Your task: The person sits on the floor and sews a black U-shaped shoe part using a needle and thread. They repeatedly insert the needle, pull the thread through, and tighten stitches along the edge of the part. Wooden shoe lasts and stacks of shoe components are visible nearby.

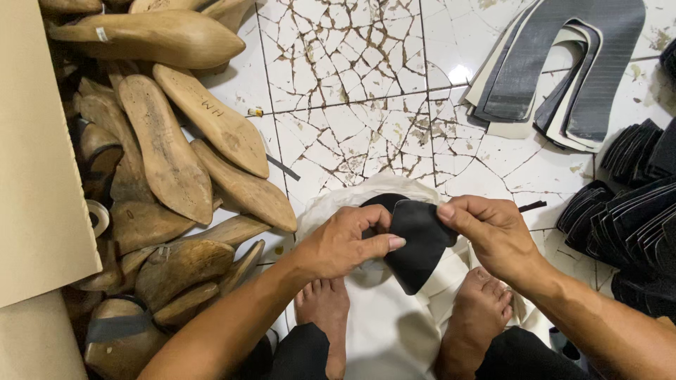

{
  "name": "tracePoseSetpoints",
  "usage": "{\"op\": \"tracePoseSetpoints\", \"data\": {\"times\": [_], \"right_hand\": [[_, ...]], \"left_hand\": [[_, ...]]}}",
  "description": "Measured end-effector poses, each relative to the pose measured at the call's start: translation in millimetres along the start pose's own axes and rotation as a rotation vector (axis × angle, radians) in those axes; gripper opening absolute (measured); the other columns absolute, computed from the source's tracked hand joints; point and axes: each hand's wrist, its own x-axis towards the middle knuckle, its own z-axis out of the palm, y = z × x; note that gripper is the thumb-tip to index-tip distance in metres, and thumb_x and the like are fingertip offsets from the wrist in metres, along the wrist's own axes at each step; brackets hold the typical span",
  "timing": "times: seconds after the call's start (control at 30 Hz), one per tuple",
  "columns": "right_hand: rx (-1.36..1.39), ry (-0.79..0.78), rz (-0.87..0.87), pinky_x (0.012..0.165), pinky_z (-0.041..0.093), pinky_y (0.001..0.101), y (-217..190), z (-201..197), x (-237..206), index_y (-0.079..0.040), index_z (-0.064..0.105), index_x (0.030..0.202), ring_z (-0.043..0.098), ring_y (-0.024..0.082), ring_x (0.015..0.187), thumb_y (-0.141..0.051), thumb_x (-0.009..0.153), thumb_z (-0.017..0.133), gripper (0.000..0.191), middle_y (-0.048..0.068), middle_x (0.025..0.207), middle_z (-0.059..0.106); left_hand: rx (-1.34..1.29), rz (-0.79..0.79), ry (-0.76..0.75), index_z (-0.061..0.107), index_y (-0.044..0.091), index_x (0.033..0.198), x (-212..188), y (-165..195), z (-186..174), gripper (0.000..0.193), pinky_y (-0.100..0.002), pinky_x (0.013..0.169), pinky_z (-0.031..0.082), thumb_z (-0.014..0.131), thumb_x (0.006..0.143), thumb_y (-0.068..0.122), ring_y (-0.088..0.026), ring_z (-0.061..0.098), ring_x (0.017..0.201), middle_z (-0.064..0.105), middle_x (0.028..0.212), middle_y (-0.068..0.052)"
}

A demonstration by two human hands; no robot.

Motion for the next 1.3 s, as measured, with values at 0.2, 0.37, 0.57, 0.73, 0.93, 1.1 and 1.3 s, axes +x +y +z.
{"op": "tracePoseSetpoints", "data": {"times": [0.2,0.37,0.57,0.73,0.93,1.1,1.3], "right_hand": [[-0.005,0.257,-0.023,0.064,0.043,0.0259,-7,-36,24,-0.006,0.067,0.087,0.050,0.010,0.067,-0.038,0.107,0.056,0.040,0.002,0.076,0.061],[-0.164,0.489,-0.220,0.064,0.038,0.0266,-35,-58,15,-0.004,0.059,0.087,0.044,0.008,0.065,-0.031,0.118,0.058,0.041,-0.001,0.079,0.056],[-0.697,-0.201,-1.087,0.063,0.055,0.0270,-91,-63,-37,-0.012,0.061,0.089,0.064,0.013,0.068,-0.022,0.100,0.057,0.015,-0.004,0.082,0.062],[-1.207,-0.365,-0.661,0.064,0.053,0.0422,-48,-23,-39,-0.010,0.065,0.082,0.065,0.029,0.075,-0.036,0.089,0.074,0.029,0.005,0.078,0.063],[-1.219,0.062,-0.376,0.064,0.055,0.0430,-21,-59,-84,-0.009,0.074,0.096,0.069,0.031,0.078,-0.037,0.082,0.074,0.032,0.008,0.087,0.070],[-1.481,0.756,-0.105,0.068,0.058,0.0418,-57,-134,-131,-0.011,0.077,0.098,0.072,0.028,0.084,-0.045,0.085,0.074,0.038,0.009,0.088,0.072],[-1.652,0.738,0.254,0.059,0.061,0.0374,-20,-183,-123,-0.012,0.078,0.103,0.074,0.026,0.074,-0.056,0.085,0.071,0.047,0.008,0.089,0.071]], "left_hand": [[0.158,0.027,-0.302,0.051,0.004,0.140,0,-4,0,0.060,-0.031,0.103,0.039,0.073,0.092,0.032,-0.014,0.059,0.115,0.076,0.112,-0.003],[0.146,-0.031,-0.294,0.065,0.001,0.131,-11,-13,12,0.054,-0.033,0.107,0.048,0.073,0.088,0.032,-0.020,0.071,0.111,0.076,0.115,-0.009],[0.262,-0.092,-0.105,0.062,0.004,0.132,1,-23,-5,0.048,-0.032,0.098,0.053,0.072,0.090,0.027,-0.017,0.068,0.112,0.071,0.124,-0.008],[0.222,-0.079,-0.026,0.066,0.002,0.126,0,-33,-8,0.043,-0.031,0.096,0.056,0.072,0.089,0.024,-0.017,0.071,0.108,0.075,0.118,-0.010],[0.131,-0.191,0.030,0.066,0.002,0.123,-13,-34,6,0.041,-0.032,0.093,0.058,0.071,0.088,0.022,-0.017,0.072,0.105,0.077,0.115,-0.010],[0.177,-0.238,0.053,0.068,0.003,0.124,-6,-18,14,0.041,-0.030,0.093,0.057,0.071,0.088,0.023,-0.016,0.072,0.104,0.078,0.114,-0.007],[0.259,-0.210,0.064,0.068,0.003,0.123,5,9,9,0.041,-0.031,0.090,0.058,0.072,0.087,0.023,-0.016,0.071,0.102,0.079,0.111,-0.008]]}}
